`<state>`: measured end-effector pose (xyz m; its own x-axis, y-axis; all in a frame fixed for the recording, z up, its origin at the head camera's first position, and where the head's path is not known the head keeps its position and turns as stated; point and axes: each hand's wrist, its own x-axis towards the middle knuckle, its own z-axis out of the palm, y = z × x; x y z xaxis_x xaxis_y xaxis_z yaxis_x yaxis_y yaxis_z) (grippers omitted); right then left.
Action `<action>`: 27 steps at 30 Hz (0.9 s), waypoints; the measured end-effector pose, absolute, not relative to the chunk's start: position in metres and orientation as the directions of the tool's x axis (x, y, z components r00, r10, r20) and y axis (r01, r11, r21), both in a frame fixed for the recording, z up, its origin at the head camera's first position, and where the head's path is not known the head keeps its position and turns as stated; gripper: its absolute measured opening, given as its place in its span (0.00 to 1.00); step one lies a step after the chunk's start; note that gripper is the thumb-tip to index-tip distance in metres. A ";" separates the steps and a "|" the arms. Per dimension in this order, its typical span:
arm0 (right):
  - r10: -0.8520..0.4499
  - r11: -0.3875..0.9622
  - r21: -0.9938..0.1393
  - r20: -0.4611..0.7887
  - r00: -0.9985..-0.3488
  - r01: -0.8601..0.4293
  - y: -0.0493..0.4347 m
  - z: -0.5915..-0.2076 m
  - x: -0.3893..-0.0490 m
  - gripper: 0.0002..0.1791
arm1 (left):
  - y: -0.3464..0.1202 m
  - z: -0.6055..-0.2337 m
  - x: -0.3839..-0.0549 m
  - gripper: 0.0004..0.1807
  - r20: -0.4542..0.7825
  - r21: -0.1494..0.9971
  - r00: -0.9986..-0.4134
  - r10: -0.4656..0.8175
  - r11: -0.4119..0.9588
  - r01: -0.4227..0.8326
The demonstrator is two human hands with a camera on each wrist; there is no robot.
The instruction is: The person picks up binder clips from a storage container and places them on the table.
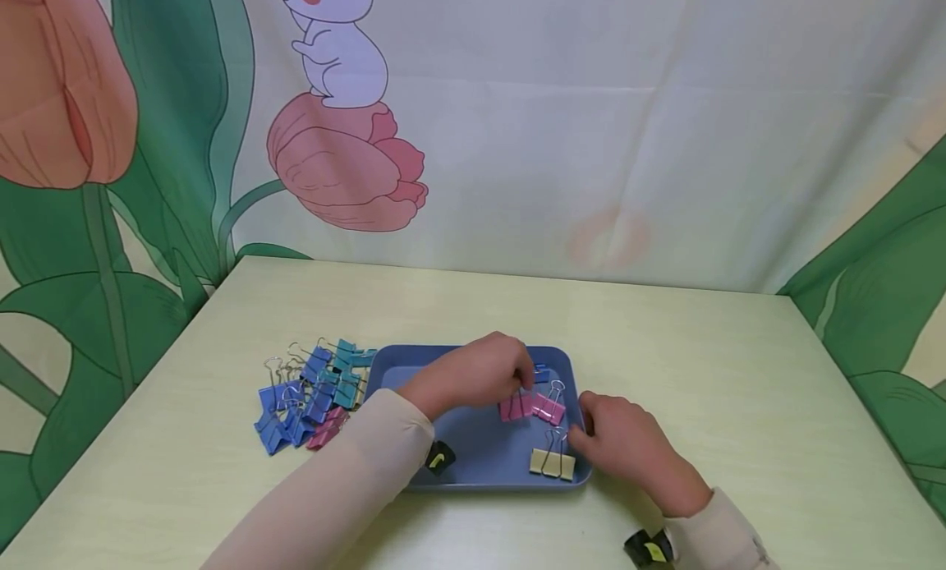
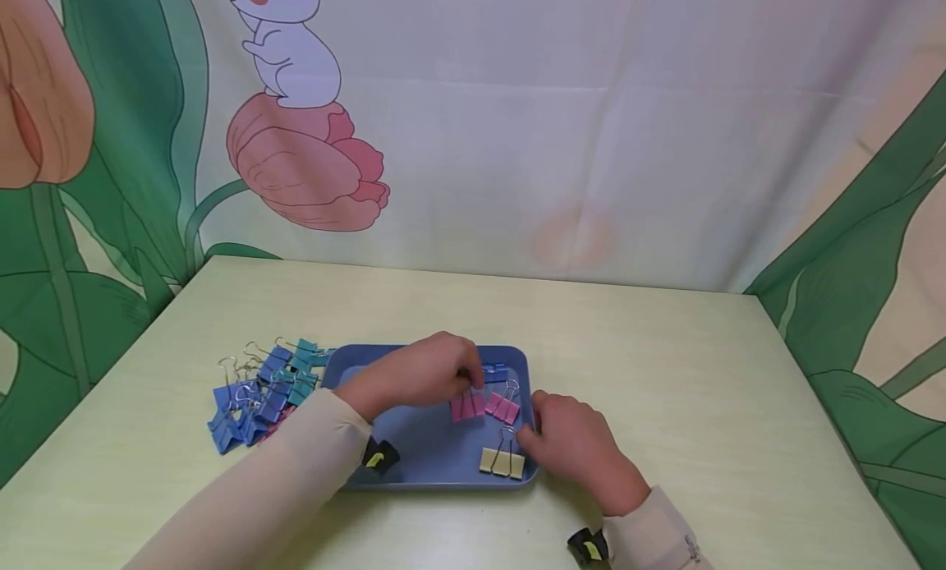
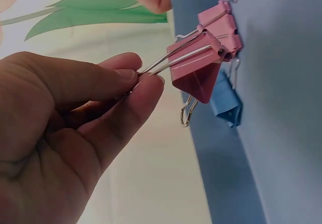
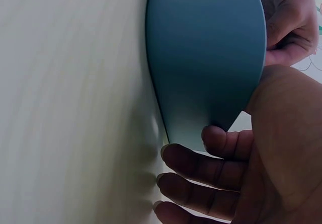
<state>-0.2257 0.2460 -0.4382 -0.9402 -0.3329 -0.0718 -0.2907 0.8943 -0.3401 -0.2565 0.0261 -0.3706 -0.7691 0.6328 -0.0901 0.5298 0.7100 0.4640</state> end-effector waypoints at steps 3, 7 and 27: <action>-0.332 0.895 -0.339 -0.075 -0.940 -0.289 0.245 -0.437 -0.225 0.10 | 0.022 -0.366 -0.256 0.15 -0.080 0.461 -0.778 0.623 0.715 0.525; -0.326 0.897 -0.342 -0.082 -0.942 -0.281 0.245 -0.436 -0.225 0.11 | 0.014 -0.361 -0.256 0.14 -0.079 0.464 -0.798 0.598 0.730 0.501; -0.348 0.889 -0.338 -0.060 -0.936 -0.309 0.246 -0.438 -0.227 0.11 | -0.071 -0.328 -0.248 0.11 0.003 0.455 -0.888 0.461 0.790 0.411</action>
<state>-0.2268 0.2456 -0.4380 -0.9357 -0.3477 -0.0602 -0.3086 0.8890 -0.3383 -0.2477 -0.0712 -0.3282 -0.8876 0.4607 0.0029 0.4113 0.7897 0.4552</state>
